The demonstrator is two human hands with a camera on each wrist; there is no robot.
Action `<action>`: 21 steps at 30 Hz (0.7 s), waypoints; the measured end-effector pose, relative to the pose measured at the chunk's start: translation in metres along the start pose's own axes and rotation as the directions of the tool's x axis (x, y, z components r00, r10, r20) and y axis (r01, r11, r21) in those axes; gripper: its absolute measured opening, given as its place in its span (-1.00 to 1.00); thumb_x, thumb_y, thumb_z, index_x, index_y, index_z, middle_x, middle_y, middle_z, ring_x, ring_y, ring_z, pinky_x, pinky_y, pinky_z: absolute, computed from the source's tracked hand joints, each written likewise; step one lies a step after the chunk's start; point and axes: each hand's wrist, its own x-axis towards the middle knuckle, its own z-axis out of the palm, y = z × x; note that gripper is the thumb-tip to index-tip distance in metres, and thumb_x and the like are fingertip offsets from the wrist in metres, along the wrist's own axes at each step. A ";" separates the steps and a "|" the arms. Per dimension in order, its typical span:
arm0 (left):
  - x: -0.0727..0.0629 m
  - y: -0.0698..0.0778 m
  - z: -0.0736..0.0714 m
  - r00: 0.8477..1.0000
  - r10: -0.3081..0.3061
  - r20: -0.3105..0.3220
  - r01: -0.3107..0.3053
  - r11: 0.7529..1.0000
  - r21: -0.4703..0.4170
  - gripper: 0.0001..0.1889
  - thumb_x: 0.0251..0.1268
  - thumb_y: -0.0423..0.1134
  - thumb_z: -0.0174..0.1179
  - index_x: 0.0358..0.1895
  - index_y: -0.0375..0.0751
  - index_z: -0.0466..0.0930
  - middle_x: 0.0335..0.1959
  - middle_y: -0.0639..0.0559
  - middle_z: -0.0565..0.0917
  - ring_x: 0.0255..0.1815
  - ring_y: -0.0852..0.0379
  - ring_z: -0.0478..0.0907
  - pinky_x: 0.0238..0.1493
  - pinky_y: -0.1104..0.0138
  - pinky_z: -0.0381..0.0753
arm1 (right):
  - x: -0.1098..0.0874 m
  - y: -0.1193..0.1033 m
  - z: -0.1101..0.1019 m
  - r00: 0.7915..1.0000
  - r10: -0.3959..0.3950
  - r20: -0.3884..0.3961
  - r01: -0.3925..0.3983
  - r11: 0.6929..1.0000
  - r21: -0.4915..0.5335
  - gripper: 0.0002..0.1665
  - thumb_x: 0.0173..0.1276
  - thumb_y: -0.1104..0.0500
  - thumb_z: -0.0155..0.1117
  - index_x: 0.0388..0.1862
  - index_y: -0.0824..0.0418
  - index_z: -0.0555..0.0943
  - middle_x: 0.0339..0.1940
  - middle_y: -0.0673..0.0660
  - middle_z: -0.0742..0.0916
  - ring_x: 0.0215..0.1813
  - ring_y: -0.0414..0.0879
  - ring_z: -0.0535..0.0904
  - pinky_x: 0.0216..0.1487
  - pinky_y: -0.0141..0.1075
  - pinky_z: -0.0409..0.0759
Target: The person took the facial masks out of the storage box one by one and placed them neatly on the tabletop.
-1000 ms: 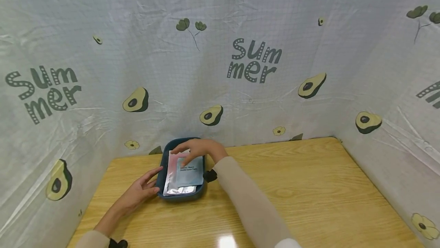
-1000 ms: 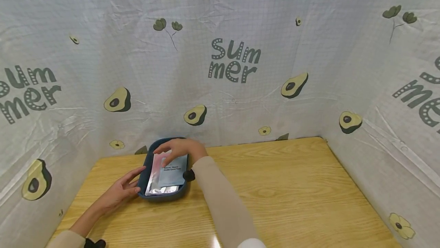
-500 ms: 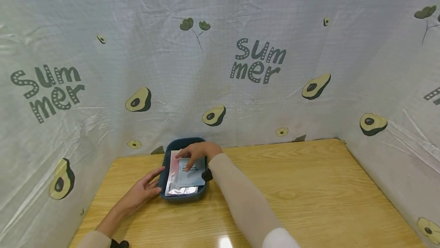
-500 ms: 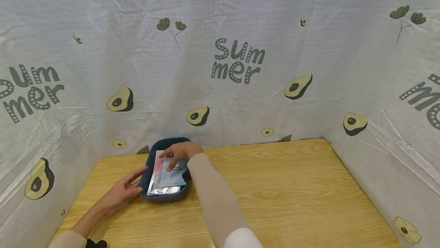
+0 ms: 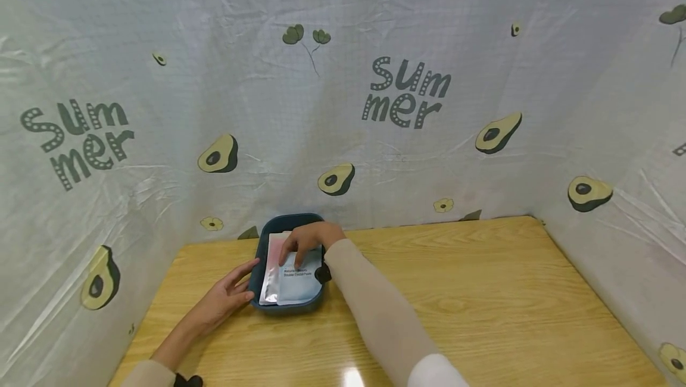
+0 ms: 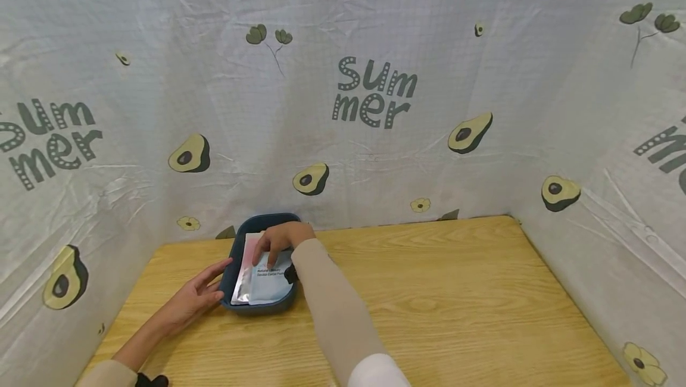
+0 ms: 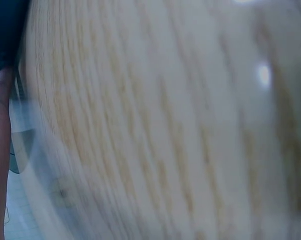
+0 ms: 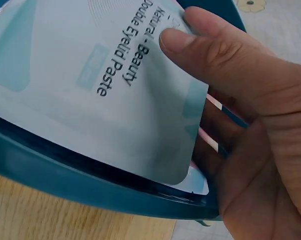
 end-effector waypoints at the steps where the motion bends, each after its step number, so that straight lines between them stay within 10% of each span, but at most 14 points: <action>1: 0.000 0.000 0.000 1.000 0.003 0.002 -0.003 1.000 -0.005 -0.24 0.52 -0.56 0.00 0.65 -0.24 -0.13 0.64 -0.34 -0.24 0.45 0.33 0.34 0.29 0.35 0.50 | 0.000 0.000 0.000 1.000 -0.003 0.010 0.003 1.000 0.005 -0.59 0.31 0.25 0.48 0.11 -0.05 0.77 0.21 -0.14 0.68 0.22 -0.30 0.50 0.27 -0.47 0.42; 12: 0.001 0.003 0.001 1.000 -0.007 -0.008 0.007 1.000 0.007 -0.23 0.51 -0.58 0.01 0.65 -0.28 -0.15 0.63 -0.37 -0.26 0.44 0.35 0.34 0.30 0.36 0.49 | -0.010 -0.009 0.004 0.983 0.155 0.103 -0.177 0.948 0.264 -0.23 0.23 0.50 0.39 0.20 -0.28 0.71 0.26 -0.12 0.55 -0.01 -0.16 0.58 -0.10 -0.23 0.73; 21: 0.001 0.004 0.000 1.000 -0.023 -0.011 0.024 0.999 0.027 -0.23 0.51 -0.53 0.06 0.65 -0.24 -0.11 0.63 -0.36 -0.23 0.41 0.40 0.36 0.29 0.37 0.49 | -0.016 -0.009 0.002 0.998 0.067 -0.008 -0.064 0.985 0.159 -0.53 0.39 0.45 0.30 0.09 -0.02 0.77 0.05 -0.09 0.69 -0.08 -0.20 0.63 -0.09 -0.30 0.71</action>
